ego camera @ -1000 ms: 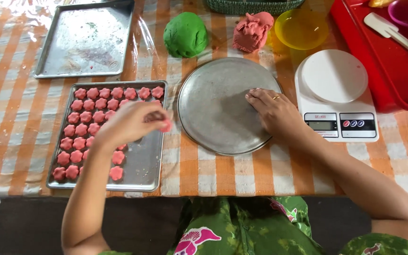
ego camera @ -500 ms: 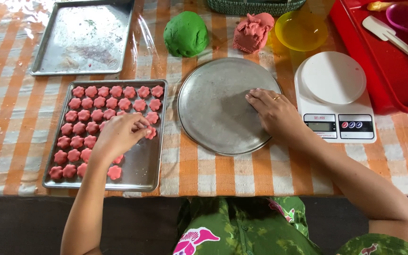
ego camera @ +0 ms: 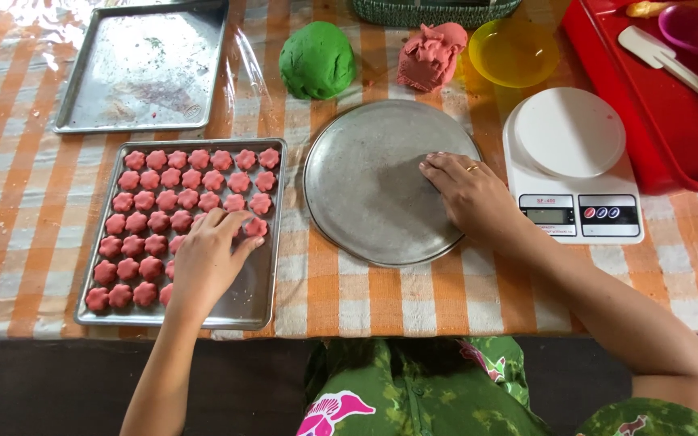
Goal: Rolling out pink dough and using a flower-shaped cutter to create small flower-shaped dough pieces for baking.
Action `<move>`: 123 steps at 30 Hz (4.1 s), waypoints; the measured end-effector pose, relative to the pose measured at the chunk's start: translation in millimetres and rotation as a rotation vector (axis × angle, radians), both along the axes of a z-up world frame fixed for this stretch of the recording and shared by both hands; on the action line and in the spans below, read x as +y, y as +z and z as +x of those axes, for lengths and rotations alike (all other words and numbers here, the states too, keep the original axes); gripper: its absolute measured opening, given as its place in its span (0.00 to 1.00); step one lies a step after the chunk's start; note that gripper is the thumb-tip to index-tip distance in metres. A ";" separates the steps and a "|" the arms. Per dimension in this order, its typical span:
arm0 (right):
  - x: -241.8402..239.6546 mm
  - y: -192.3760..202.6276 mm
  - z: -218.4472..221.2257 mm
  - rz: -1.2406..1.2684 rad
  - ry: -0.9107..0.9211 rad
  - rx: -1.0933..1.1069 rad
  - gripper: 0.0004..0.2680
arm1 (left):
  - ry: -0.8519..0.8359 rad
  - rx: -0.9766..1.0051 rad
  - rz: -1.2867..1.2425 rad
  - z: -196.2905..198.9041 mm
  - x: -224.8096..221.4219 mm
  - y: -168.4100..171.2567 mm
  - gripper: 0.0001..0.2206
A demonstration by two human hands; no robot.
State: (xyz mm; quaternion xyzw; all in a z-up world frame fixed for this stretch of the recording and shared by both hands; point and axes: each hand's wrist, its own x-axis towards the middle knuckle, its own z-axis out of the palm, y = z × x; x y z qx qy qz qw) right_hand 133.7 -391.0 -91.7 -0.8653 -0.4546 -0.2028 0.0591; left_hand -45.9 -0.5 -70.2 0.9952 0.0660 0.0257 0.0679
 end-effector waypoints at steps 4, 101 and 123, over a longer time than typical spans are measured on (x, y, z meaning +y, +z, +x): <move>-0.5 0.6 -0.5 -0.003 0.006 -0.015 0.13 | -0.012 -0.005 0.030 2.8 -6.8 15.2 0.17; -260.4 38.1 197.9 -0.236 -1.097 0.675 0.14 | -0.061 -0.205 -0.563 349.4 -230.0 -4.3 0.56; -251.2 49.2 187.1 -0.179 -1.078 0.743 0.20 | -0.250 -0.189 -0.554 374.4 -198.7 -3.5 0.28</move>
